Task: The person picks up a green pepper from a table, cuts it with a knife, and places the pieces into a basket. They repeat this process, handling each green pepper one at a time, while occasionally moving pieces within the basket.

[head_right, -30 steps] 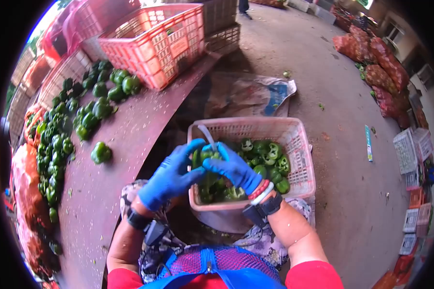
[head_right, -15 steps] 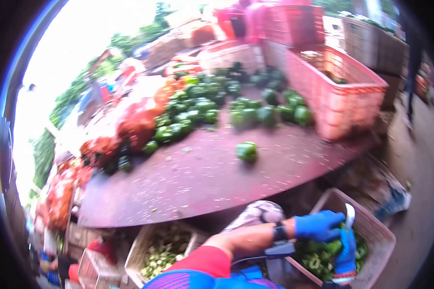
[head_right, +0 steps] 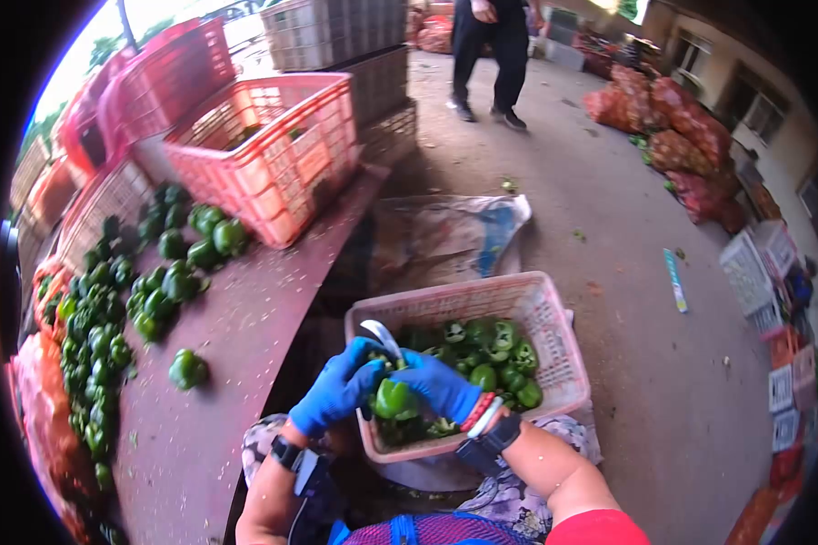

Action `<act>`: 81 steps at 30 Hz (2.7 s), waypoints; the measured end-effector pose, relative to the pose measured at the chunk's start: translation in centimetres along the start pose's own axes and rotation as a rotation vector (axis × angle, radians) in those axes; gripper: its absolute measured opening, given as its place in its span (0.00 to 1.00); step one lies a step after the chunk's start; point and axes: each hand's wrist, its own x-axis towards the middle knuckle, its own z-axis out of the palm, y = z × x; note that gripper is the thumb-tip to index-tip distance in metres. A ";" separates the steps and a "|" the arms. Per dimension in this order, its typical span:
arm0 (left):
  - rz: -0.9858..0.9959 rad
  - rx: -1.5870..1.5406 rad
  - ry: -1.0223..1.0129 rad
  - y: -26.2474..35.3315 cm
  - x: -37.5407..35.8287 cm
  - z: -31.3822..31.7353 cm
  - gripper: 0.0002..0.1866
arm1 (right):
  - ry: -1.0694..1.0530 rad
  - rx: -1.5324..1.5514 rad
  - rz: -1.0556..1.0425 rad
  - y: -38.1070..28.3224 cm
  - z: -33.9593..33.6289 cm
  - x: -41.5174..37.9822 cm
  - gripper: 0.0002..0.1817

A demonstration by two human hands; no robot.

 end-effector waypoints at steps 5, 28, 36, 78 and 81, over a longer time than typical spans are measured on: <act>-0.081 -0.120 0.291 -3.8 2.0 2.8 0.09 | 0.247 -0.030 -0.029 0.0 -0.5 0.7 0.12; -0.139 -0.496 0.571 -7.9 5.1 4.9 0.09 | 0.543 -0.582 -0.300 -2.1 -2.0 -0.6 0.09; -0.329 -0.758 0.747 -9.7 5.6 1.6 0.18 | 0.591 -1.173 -0.547 -4.0 0.2 -2.7 0.13; -0.231 -0.574 -0.100 -5.1 3.9 4.9 0.19 | 0.232 0.009 0.142 -2.8 -3.3 -1.0 0.22; -0.313 -0.624 -0.049 -5.4 4.1 4.5 0.15 | 0.401 -0.519 0.209 -4.7 -1.3 -1.0 0.26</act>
